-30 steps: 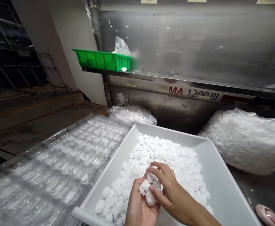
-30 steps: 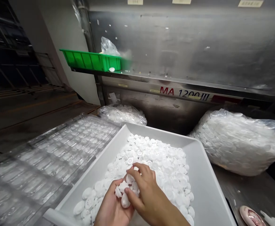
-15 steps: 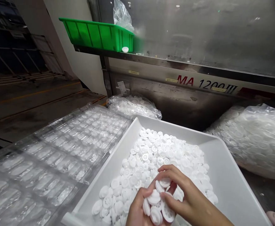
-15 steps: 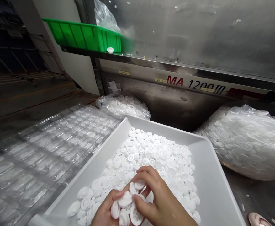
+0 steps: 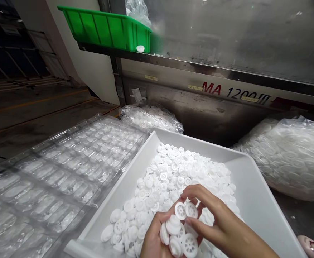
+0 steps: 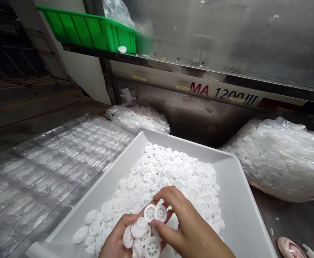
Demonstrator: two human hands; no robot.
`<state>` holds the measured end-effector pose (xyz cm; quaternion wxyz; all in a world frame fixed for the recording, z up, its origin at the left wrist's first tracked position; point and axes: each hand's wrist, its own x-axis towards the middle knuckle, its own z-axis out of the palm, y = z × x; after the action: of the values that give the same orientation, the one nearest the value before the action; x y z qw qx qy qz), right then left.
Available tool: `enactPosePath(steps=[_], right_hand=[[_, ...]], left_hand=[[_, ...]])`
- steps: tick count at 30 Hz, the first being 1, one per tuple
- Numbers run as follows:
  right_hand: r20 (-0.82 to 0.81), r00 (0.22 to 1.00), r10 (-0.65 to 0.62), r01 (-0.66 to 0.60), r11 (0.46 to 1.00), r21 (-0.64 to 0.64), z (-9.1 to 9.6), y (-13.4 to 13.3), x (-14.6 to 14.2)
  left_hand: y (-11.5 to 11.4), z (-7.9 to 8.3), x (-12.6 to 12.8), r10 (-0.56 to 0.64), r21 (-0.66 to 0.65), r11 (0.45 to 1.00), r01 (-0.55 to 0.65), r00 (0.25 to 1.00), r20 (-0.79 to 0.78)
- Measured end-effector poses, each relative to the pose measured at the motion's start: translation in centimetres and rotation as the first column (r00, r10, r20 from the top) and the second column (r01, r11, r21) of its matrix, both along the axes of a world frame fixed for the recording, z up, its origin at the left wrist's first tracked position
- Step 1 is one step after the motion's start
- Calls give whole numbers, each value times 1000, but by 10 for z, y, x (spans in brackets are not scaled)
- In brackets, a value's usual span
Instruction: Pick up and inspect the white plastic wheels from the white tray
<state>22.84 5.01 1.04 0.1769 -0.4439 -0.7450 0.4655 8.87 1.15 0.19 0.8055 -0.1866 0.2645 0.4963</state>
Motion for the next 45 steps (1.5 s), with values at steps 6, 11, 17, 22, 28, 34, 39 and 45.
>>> enactPosePath(steps=[6,11,17,22,28,34,39,45], right_hand=[[24,1000,18,-19,999,50,3,2,4],[17,1000,12,-14,994,108,5,0,3],[13,1000,-17,14,986,168,4,-1,3],[74,995,-71,52,970,239,0,1,8],[88,991,-99,72,959,274,-1,-3,14],[147,982,-118,64,942,329,-6,-5,16],[117,991,-72,34,953,300,-5,-5,9],[120,992,-44,19,980,199,1,-5,8]], left_hand=[[1,8,1,49,-56,997,-55,993,-104],[0,8,-2,-2,-70,998,-9,989,-149],[0,7,1,23,-73,997,-36,984,-176],[0,6,2,31,-74,996,-47,979,-200],[2,11,-1,18,-103,994,-39,981,-193],[2,11,-1,12,-97,995,-33,977,-213],[2,10,0,22,-86,995,-45,968,-249],[1,5,1,30,-50,998,-49,945,-327]])
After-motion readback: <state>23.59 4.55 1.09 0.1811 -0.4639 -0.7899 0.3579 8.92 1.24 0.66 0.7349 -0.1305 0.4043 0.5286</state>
